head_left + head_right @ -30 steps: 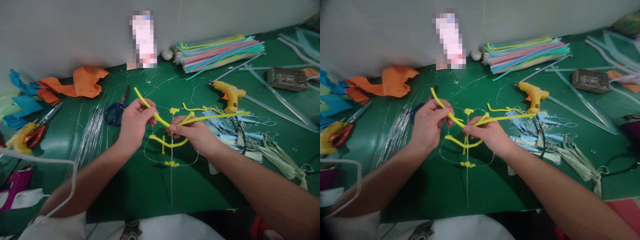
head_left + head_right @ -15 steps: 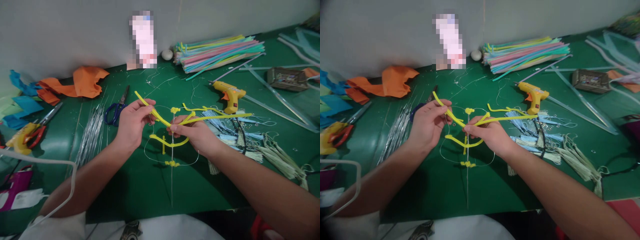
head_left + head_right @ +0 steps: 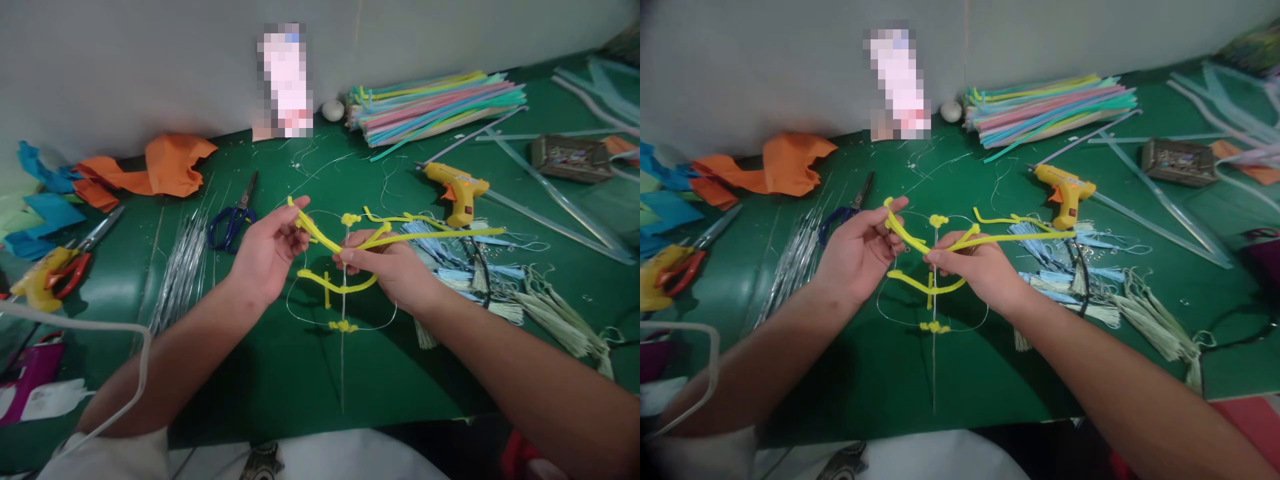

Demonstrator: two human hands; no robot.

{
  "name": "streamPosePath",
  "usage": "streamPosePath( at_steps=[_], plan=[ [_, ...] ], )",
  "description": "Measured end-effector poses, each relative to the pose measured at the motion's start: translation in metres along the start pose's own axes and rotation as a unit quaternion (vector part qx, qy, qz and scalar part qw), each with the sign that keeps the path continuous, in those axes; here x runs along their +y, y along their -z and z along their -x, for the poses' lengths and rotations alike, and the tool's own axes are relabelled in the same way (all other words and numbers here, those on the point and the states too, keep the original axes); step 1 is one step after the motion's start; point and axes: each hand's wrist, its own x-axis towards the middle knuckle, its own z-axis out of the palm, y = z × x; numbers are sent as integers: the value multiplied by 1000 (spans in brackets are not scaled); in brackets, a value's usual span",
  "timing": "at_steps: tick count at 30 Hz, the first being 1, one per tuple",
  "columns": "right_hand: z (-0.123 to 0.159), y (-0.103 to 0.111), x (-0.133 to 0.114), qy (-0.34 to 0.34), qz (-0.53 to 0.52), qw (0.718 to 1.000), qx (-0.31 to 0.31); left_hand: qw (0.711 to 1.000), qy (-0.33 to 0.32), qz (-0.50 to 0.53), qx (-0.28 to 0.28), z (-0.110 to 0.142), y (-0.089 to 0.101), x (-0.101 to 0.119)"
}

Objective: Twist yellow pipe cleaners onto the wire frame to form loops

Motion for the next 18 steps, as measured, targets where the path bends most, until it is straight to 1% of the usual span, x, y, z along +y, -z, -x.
streamPosePath(
  at_steps=[9,11,15,18],
  plan=[
    [0,1,0,5,4,1000,-4,999,4,19,36,4,-4,4],
    [0,0,-1,4,1,1000,-4,999,19,26,29,4,-5,6],
    [1,0,0,8,-23,999,-21,997,56,50,-6,5,-4,9],
    [1,0,0,16,-35,999,-37,996,65,63,-23,5,-4,10]
  ],
)
